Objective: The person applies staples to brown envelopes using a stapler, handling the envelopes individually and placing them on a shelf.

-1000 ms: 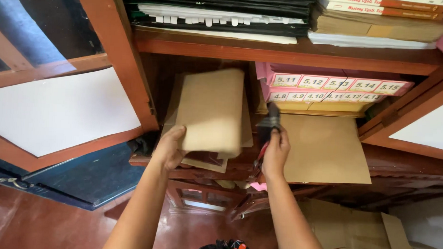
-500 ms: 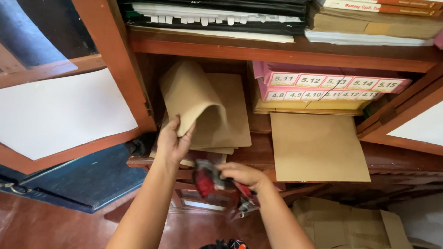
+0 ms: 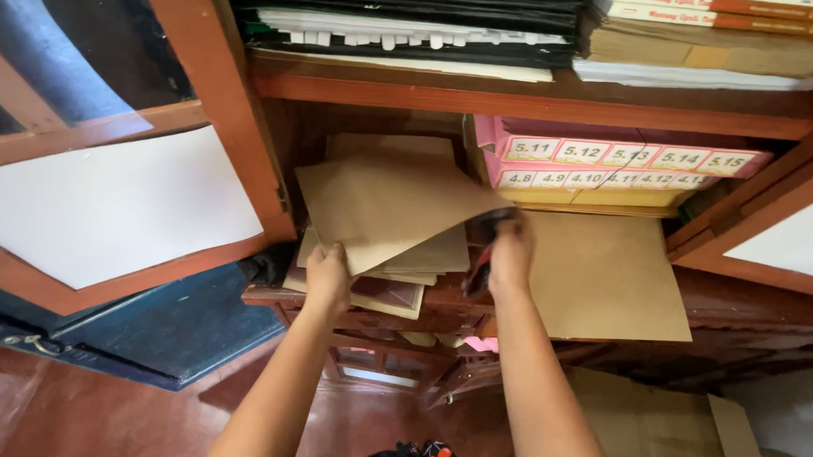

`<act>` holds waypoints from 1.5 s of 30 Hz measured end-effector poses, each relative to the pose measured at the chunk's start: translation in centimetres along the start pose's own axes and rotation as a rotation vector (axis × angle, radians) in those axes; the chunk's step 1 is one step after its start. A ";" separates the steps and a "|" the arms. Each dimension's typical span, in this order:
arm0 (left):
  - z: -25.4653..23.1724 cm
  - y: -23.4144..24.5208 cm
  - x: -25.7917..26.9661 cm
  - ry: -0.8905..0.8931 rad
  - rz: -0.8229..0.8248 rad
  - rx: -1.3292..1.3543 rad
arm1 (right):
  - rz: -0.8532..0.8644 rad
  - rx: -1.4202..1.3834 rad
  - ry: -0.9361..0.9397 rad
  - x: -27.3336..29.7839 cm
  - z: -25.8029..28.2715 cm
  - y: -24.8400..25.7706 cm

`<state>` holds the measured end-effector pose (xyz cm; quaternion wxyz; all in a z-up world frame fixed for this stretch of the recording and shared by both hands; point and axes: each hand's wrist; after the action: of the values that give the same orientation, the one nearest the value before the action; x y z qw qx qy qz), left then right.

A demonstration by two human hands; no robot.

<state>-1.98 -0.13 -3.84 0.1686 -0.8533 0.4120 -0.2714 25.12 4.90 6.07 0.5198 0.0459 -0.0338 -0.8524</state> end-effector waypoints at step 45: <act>-5.1 -1.9 6.2 -0.058 0.036 -0.637 | 0.978 1.160 1.073 3.7 1.6 -15.2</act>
<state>-0.68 -4.22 3.17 -0.0904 -0.8633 0.4861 -0.1013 9.81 8.63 5.91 0.6632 0.6675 -0.2255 -0.2526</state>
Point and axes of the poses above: each hand's wrist, its own x-axis away from the middle knuckle, its own y-axis out of the back of the hand, z = x × y, and after that the axes turned 12 degrees about x, right-handed
